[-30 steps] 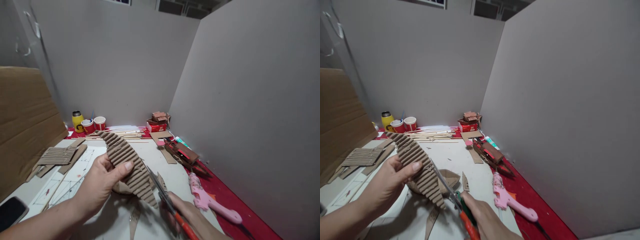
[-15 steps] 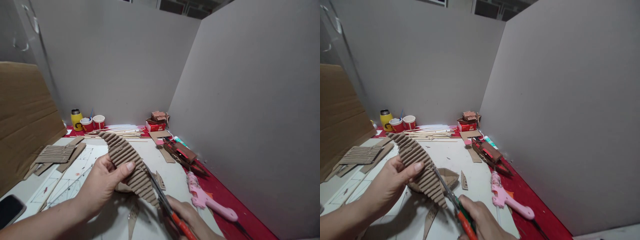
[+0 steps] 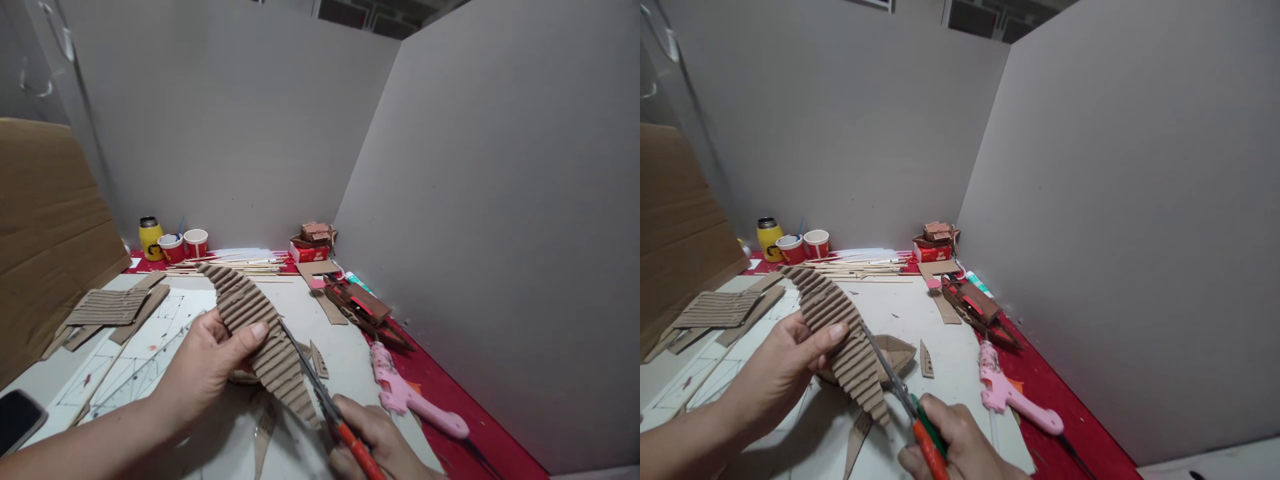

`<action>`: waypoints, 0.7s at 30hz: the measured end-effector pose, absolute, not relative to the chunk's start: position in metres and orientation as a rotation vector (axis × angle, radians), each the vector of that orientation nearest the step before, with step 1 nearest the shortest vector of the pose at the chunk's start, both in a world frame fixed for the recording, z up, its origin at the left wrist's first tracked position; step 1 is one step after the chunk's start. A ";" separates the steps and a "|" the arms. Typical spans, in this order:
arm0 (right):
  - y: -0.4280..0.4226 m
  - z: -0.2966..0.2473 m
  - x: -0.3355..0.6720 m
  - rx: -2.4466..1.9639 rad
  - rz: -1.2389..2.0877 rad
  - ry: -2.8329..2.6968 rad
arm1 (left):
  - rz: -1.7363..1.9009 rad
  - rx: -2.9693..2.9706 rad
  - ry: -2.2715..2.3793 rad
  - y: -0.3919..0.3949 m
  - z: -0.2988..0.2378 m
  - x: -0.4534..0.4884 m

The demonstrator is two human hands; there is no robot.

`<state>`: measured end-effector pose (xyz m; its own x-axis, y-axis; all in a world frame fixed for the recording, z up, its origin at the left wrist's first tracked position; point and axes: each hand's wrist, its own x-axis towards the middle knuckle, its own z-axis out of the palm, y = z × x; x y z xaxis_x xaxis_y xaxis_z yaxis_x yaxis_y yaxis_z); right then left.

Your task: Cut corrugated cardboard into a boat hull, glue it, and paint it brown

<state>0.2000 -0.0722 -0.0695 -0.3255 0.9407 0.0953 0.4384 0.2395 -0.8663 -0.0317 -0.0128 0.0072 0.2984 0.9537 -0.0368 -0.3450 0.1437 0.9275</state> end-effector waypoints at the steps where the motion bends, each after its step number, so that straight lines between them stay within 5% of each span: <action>1: -0.069 -0.073 0.201 -1.253 1.026 -1.895 | 1.091 0.987 0.769 -0.013 0.007 -0.031; 21: -0.058 -0.069 0.205 -1.145 0.930 -2.056 | 1.051 0.973 0.784 -0.018 0.009 -0.025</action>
<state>0.2052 -0.0577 -0.0687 -0.4466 0.8797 0.1635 0.4579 0.3817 -0.8029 -0.0249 -0.0175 0.0093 0.3153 0.9463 -0.0720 -0.3387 0.1831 0.9229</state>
